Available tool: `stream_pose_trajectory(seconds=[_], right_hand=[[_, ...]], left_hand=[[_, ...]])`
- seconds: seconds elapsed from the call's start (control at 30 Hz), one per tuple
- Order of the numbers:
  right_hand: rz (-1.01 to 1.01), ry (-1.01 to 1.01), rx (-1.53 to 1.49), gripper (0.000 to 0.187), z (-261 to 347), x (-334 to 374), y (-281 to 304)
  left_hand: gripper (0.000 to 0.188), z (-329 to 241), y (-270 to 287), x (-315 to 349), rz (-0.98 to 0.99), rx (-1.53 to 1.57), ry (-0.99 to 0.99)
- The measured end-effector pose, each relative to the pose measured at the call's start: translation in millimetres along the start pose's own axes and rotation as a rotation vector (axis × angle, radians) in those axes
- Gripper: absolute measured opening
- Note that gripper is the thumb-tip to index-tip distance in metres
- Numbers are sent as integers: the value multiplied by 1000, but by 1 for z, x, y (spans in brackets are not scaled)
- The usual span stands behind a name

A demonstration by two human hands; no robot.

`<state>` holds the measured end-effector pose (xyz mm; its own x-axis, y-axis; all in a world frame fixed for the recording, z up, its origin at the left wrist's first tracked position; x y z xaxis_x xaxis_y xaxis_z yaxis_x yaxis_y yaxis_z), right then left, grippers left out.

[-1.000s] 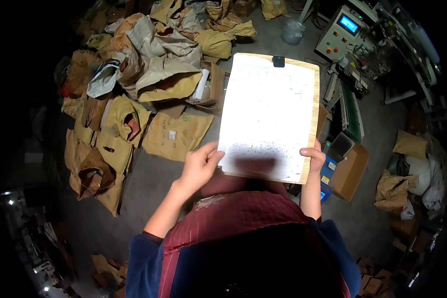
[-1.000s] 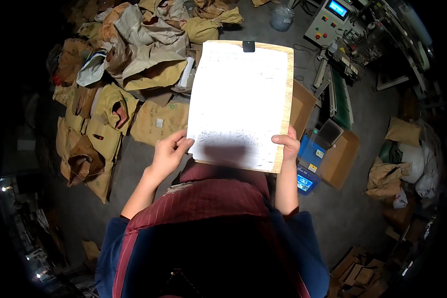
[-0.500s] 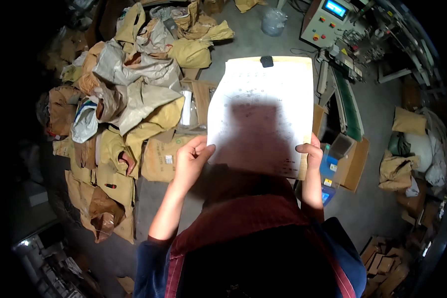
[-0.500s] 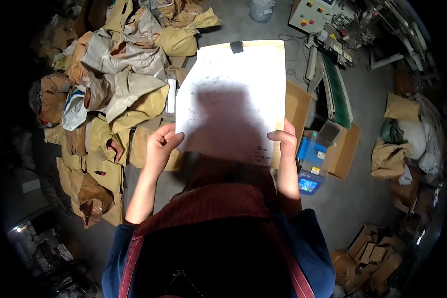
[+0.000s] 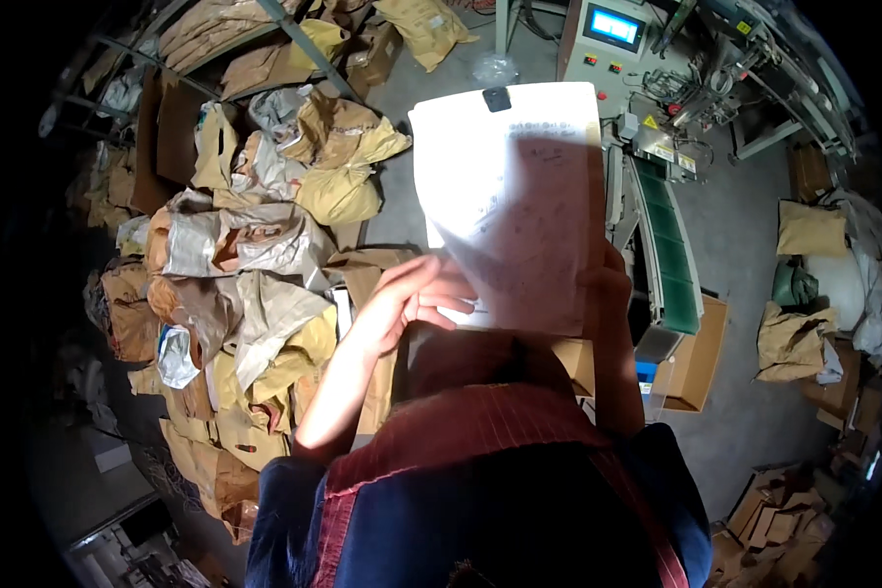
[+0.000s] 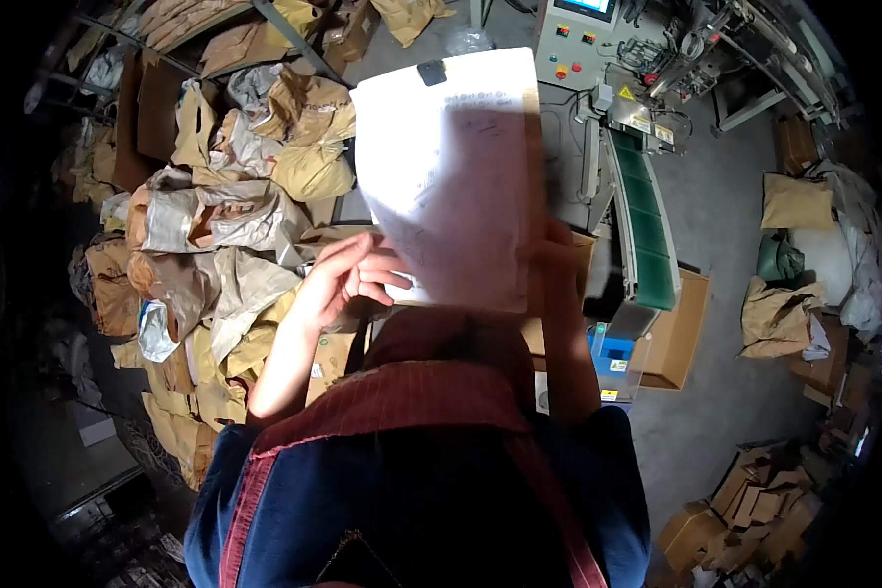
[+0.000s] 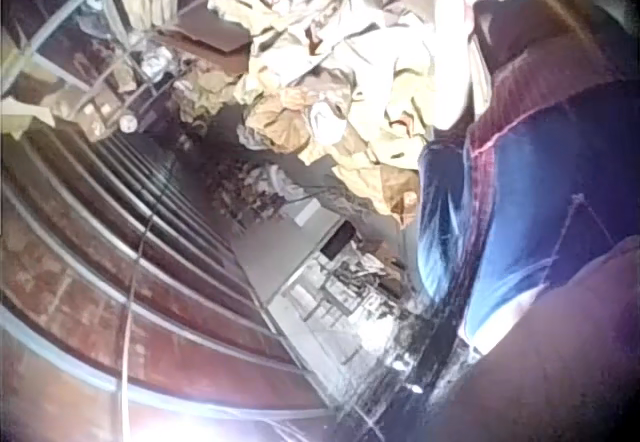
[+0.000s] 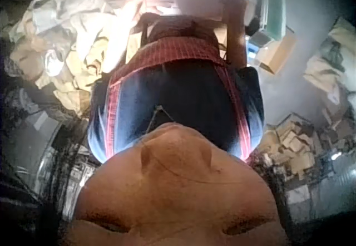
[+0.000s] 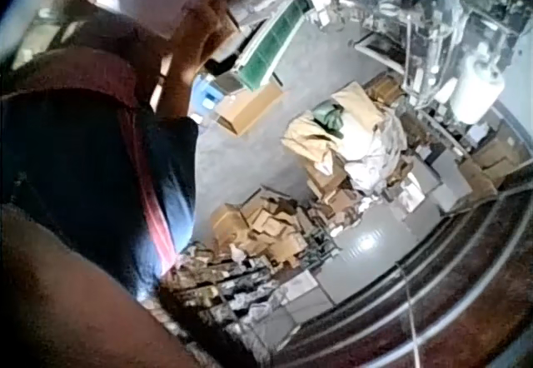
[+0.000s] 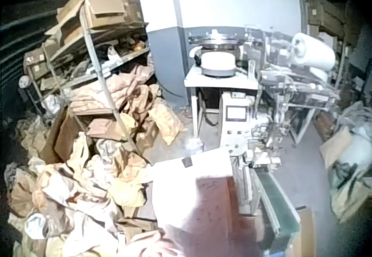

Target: The person stands in a warehouse environment holding a clipboard with a document. They flip through the pages of the document and then interact with the touchscreen interface of a nearby industrial machine, likely inputting data or adjusting settings.

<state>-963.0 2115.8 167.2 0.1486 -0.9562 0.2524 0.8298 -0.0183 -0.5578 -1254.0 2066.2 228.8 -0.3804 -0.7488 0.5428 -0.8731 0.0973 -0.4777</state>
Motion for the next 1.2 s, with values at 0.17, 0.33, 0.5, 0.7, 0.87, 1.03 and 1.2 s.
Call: stream_pose_trajectory(seconds=[0.17, 0.33, 0.5, 0.7, 0.87, 1.03, 1.2], right_hand=[[16, 129, -40, 55, 35, -31, 15], [-62, 140, -125, 62, 41, -39, 27], [-194, 191, -258, 69, 37, -53, 33], [-228, 268, -229, 50, 70, -87, 0], [-294, 419, -51, 30, 39, -144, 20], [-234, 314, -84, 23, 18, -223, -17], [-92, 285, -37, 25, 6, -297, -46]], left_hand=[[59, -23, -19, -54, -155, 47, 81], [29, -42, -23, -91, -122, -117, 68], [24, -52, -2, -132, -101, -170, 74], [29, -79, 33, -190, -205, -281, 28], [28, -134, 54, -223, 83, -227, -21], [29, -148, 154, -265, 72, -304, -265], [25, -214, 185, -266, 74, -191, -128]])
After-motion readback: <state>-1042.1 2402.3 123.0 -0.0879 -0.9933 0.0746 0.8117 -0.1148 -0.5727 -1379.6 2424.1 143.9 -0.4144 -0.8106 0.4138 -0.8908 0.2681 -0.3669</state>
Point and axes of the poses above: each hand's wrist, its own x-axis away from the middle knuckle, its own y-axis out of the back of the hand, z = x × y, the point moved 4 cm from there along -x, towards the middle knuckle, and after that the axes turned 6 degrees about y, right-handed, at the moved point
